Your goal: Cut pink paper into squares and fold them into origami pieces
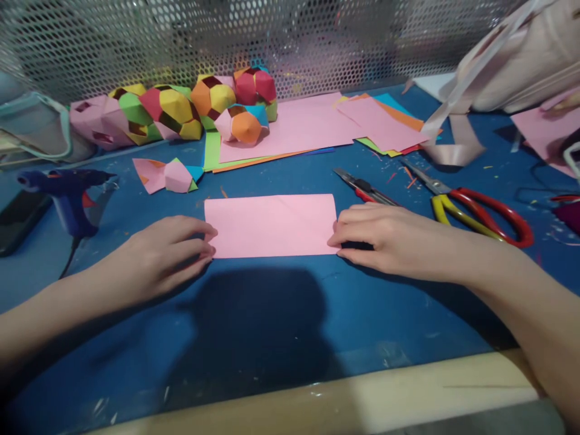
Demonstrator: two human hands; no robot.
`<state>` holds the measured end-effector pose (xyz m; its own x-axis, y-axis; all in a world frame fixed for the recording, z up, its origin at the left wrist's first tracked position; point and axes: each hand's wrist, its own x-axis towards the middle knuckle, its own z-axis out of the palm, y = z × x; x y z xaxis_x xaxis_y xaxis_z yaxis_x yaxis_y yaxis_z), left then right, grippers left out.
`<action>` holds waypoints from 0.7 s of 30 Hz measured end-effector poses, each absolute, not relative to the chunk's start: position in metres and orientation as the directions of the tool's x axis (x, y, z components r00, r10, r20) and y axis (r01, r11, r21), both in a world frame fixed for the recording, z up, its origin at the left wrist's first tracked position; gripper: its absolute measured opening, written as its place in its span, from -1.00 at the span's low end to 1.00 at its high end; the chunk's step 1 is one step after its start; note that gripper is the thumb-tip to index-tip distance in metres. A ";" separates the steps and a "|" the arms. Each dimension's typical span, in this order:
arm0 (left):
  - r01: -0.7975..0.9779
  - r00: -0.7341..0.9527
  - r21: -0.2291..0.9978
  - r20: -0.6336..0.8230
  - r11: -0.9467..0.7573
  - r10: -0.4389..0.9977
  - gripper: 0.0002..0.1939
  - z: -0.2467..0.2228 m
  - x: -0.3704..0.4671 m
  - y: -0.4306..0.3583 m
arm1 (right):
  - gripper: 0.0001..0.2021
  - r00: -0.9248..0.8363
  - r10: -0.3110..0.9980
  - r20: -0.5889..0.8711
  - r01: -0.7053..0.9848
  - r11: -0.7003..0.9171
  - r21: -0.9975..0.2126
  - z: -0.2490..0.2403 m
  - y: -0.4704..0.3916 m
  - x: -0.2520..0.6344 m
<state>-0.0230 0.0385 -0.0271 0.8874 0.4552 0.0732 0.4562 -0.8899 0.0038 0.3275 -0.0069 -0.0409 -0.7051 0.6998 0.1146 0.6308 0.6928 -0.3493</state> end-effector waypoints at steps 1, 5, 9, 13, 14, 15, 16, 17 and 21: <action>0.463 0.883 0.006 0.081 -0.886 0.462 -0.70 -0.027 -0.022 0.038 | -0.75 -0.706 0.698 0.118 0.630 0.695 -0.346 -0.041 -0.007 0.327; 0.486 0.869 0.038 0.085 -0.873 0.487 -0.66 -0.029 -0.017 0.034 | -0.72 -0.703 0.698 0.138 0.638 0.704 -0.311 -0.040 -0.010 0.324; 0.469 0.877 0.041 0.098 -0.882 0.471 -0.68 -0.033 -0.017 0.031 | -0.71 -0.718 0.674 0.174 0.633 0.736 -0.238 -0.040 -0.012 0.321; 0.440 0.895 -0.046 0.101 -0.897 0.434 -0.69 -0.032 -0.019 0.029 | -0.72 -0.739 0.642 0.206 0.619 0.767 -0.168 -0.041 -0.012 0.322; 0.433 0.900 -0.068 0.093 -0.899 0.427 -0.69 -0.031 -0.019 0.028 | -0.72 -0.745 0.634 0.208 0.616 0.773 -0.149 -0.041 -0.013 0.321; 0.429 0.902 -0.084 0.078 -0.899 0.424 -0.69 -0.030 -0.019 0.027 | -0.71 -0.754 0.625 0.204 0.612 0.780 -0.128 -0.041 -0.013 0.321; 0.429 0.903 -0.093 0.056 -0.898 0.426 -0.69 -0.030 -0.019 0.025 | -0.71 -0.763 0.616 0.196 0.608 0.787 -0.108 -0.040 -0.014 0.320; 0.434 0.901 -0.095 0.031 -0.896 0.433 -0.68 -0.029 -0.019 0.024 | -0.71 -0.771 0.609 0.188 0.603 0.792 -0.092 -0.040 -0.015 0.319; 0.516 0.854 -0.061 -0.042 -0.854 0.519 -0.68 -0.035 -0.017 0.016 | -0.74 -0.747 0.632 0.205 0.628 0.773 -0.095 -0.040 -0.021 0.311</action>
